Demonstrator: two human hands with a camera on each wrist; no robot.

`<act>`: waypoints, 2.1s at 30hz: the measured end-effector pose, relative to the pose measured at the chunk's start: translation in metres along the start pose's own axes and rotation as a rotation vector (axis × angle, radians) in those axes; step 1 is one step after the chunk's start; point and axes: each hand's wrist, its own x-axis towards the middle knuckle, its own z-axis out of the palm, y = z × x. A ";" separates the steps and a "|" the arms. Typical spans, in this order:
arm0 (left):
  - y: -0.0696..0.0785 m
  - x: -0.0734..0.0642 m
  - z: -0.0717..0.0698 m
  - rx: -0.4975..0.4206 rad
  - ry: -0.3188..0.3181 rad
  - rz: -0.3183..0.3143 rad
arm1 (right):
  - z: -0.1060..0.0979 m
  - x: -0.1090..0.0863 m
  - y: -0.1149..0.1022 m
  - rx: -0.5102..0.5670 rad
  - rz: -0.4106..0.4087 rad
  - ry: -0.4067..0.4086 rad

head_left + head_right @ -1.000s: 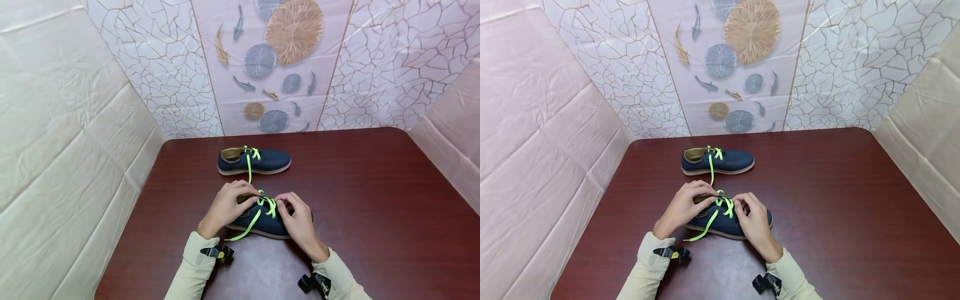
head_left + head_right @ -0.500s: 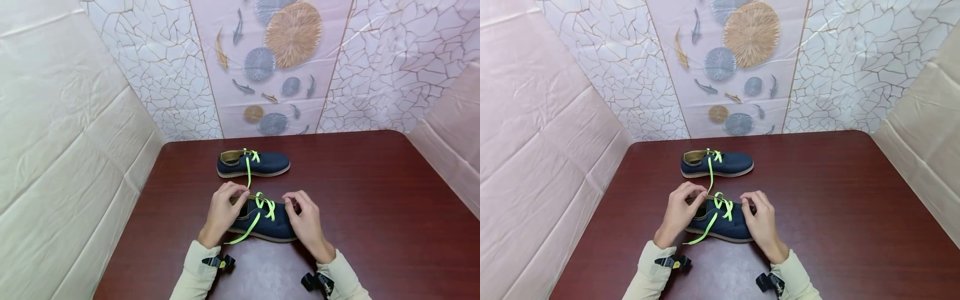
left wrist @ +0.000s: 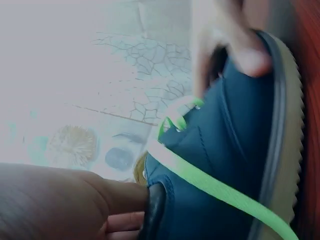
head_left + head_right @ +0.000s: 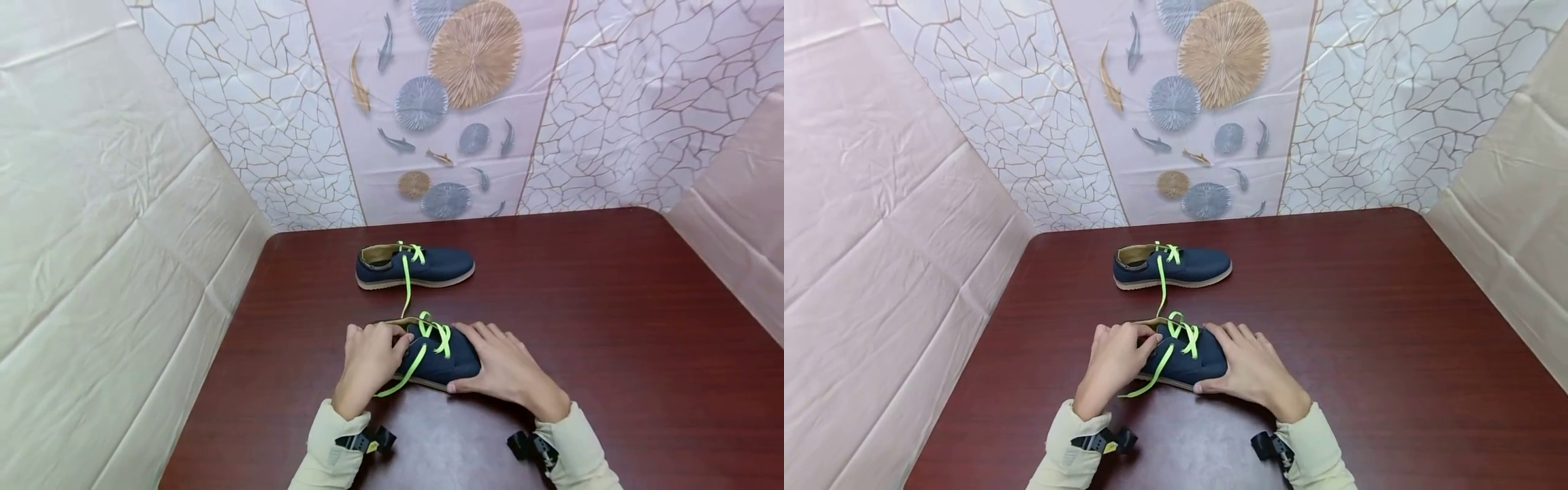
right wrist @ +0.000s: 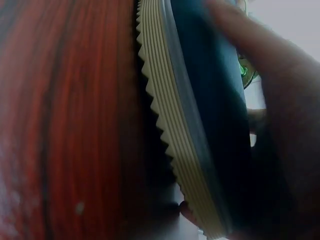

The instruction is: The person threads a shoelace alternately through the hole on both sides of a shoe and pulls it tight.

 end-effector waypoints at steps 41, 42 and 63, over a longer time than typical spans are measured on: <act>0.004 0.016 0.014 -1.242 -0.236 -0.268 | 0.000 0.002 0.014 -0.033 -0.078 0.013; 0.005 0.016 0.014 -1.243 -0.231 -0.264 | 0.000 0.001 0.015 -0.036 -0.080 0.009; -0.024 -0.009 -0.021 -0.937 0.049 -0.048 | -0.008 -0.011 0.008 0.013 0.024 0.025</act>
